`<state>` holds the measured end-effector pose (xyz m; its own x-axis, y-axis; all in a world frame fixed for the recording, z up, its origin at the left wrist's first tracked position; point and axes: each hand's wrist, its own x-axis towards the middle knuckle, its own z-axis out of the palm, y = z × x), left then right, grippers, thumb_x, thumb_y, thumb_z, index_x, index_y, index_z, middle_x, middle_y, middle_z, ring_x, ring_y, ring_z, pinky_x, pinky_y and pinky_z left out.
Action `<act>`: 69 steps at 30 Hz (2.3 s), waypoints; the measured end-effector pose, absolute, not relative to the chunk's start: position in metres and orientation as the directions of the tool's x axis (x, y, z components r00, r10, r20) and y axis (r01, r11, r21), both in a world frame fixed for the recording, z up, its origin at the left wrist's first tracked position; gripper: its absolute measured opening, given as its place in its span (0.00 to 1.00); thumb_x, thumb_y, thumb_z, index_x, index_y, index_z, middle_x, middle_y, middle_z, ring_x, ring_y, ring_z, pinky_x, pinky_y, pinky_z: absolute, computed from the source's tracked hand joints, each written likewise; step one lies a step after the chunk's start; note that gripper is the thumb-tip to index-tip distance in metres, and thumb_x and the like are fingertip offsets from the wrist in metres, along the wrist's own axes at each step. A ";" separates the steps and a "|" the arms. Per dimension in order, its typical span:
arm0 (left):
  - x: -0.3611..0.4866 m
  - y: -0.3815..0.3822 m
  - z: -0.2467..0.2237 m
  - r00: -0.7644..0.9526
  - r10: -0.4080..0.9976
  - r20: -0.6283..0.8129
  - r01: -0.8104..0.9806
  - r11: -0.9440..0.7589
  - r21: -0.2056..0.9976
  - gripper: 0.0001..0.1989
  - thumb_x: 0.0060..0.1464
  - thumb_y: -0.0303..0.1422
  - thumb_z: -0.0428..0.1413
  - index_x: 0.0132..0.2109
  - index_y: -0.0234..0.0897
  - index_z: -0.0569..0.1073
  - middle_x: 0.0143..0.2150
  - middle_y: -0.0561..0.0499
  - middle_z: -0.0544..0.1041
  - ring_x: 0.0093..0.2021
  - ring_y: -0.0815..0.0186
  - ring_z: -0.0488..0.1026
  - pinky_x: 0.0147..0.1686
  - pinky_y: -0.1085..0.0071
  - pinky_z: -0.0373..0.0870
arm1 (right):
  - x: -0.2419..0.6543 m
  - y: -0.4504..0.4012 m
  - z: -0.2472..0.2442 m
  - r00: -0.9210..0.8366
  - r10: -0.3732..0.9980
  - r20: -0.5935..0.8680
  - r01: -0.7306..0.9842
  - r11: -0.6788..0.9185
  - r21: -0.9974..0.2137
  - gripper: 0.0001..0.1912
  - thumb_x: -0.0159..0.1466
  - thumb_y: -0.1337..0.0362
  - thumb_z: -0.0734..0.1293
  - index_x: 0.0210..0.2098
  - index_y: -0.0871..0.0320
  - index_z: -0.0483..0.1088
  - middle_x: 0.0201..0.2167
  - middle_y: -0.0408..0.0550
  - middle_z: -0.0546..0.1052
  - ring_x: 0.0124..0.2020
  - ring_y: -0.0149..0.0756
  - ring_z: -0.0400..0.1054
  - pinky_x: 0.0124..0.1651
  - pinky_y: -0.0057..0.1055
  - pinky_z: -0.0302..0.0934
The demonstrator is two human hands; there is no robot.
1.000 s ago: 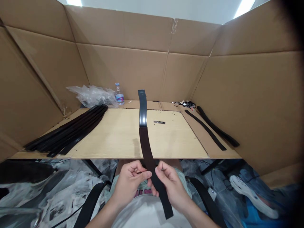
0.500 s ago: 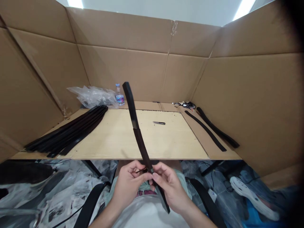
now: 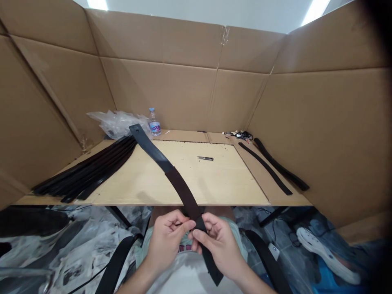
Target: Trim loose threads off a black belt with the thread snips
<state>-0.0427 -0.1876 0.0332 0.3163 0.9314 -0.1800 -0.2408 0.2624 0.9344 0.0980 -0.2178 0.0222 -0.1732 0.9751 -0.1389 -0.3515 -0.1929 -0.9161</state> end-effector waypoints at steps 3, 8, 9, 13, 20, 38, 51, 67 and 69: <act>-0.039 -0.191 0.034 0.317 0.937 -0.148 -0.281 0.242 0.929 0.14 0.50 0.35 0.60 0.24 0.33 0.65 0.19 0.54 0.71 0.17 0.65 0.72 0.18 0.74 0.69 | 0.097 -0.220 0.023 -0.147 0.982 -0.121 -0.362 -0.168 -0.917 0.15 0.65 0.55 0.64 0.34 0.63 0.67 0.27 0.49 0.74 0.22 0.27 0.67 0.24 0.23 0.60; -0.037 -0.196 0.030 0.314 0.943 -0.111 -0.236 0.191 0.953 0.13 0.53 0.34 0.58 0.25 0.32 0.67 0.19 0.53 0.73 0.19 0.65 0.74 0.21 0.73 0.71 | 0.096 -0.222 0.020 -0.078 0.981 -0.176 -0.357 -0.192 -0.914 0.17 0.66 0.54 0.61 0.29 0.61 0.63 0.21 0.46 0.73 0.18 0.26 0.64 0.21 0.22 0.56; -0.036 -0.197 0.030 0.321 0.941 -0.103 -0.226 0.182 0.957 0.13 0.54 0.34 0.57 0.25 0.32 0.67 0.19 0.52 0.74 0.19 0.65 0.74 0.21 0.73 0.71 | 0.096 -0.222 0.019 -0.068 0.981 -0.180 -0.361 -0.193 -0.912 0.18 0.66 0.53 0.62 0.28 0.61 0.62 0.20 0.45 0.72 0.17 0.26 0.63 0.20 0.22 0.55; -0.036 -0.199 0.029 0.341 0.935 -0.097 -0.213 0.178 0.961 0.13 0.54 0.35 0.57 0.26 0.33 0.67 0.20 0.52 0.75 0.20 0.65 0.75 0.23 0.74 0.72 | 0.096 -0.222 0.024 -0.043 0.984 -0.173 -0.311 -0.178 -0.934 0.19 0.65 0.52 0.62 0.26 0.61 0.62 0.18 0.44 0.70 0.17 0.26 0.61 0.20 0.22 0.54; -0.039 -0.195 0.027 0.248 0.965 -0.081 -0.176 0.127 0.976 0.12 0.52 0.35 0.59 0.25 0.32 0.69 0.22 0.52 0.75 0.22 0.70 0.73 0.23 0.79 0.70 | 0.101 -0.226 0.025 -0.101 0.981 -0.163 -0.348 -0.188 -0.918 0.17 0.66 0.54 0.61 0.29 0.62 0.65 0.26 0.47 0.72 0.24 0.28 0.63 0.29 0.26 0.57; -0.036 -0.203 0.017 0.202 0.979 0.013 -0.042 -0.005 0.999 0.12 0.55 0.35 0.56 0.26 0.34 0.68 0.22 0.53 0.74 0.21 0.71 0.74 0.21 0.80 0.71 | 0.096 -0.225 0.028 -0.082 0.967 -0.240 -0.457 -0.250 -0.854 0.16 0.65 0.54 0.63 0.28 0.60 0.61 0.23 0.43 0.69 0.23 0.27 0.61 0.27 0.24 0.55; -0.040 -0.202 0.014 0.146 0.977 0.158 0.085 -0.172 0.981 0.11 0.54 0.32 0.57 0.26 0.34 0.68 0.21 0.54 0.74 0.19 0.74 0.72 0.19 0.84 0.69 | 0.098 -0.228 0.041 -0.071 0.984 -0.163 -0.245 -0.176 -0.953 0.16 0.63 0.54 0.64 0.28 0.60 0.62 0.23 0.43 0.68 0.27 0.30 0.63 0.33 0.27 0.57; -0.044 -0.198 0.009 0.243 0.840 0.485 0.362 -0.543 0.758 0.07 0.54 0.26 0.56 0.28 0.36 0.69 0.21 0.55 0.74 0.20 0.75 0.71 0.21 0.85 0.65 | 0.103 -0.231 0.039 -0.073 0.982 -0.175 -0.136 -0.184 -0.973 0.17 0.67 0.53 0.58 0.28 0.59 0.60 0.22 0.42 0.66 0.25 0.29 0.60 0.31 0.26 0.55; -0.044 -0.198 0.008 0.239 0.852 0.465 0.352 -0.522 0.777 0.07 0.54 0.26 0.56 0.29 0.36 0.69 0.21 0.55 0.74 0.20 0.76 0.71 0.21 0.86 0.65 | 0.105 -0.232 0.043 -0.090 0.986 -0.141 -0.039 -0.145 -0.989 0.16 0.67 0.53 0.58 0.30 0.59 0.62 0.23 0.42 0.67 0.26 0.30 0.61 0.32 0.27 0.55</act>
<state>-0.0444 -0.1982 0.0079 0.2390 0.8524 0.4651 0.3516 -0.5225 0.7768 0.1054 -0.2320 0.0427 -0.0902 0.9859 -0.1411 -0.0385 -0.1451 -0.9887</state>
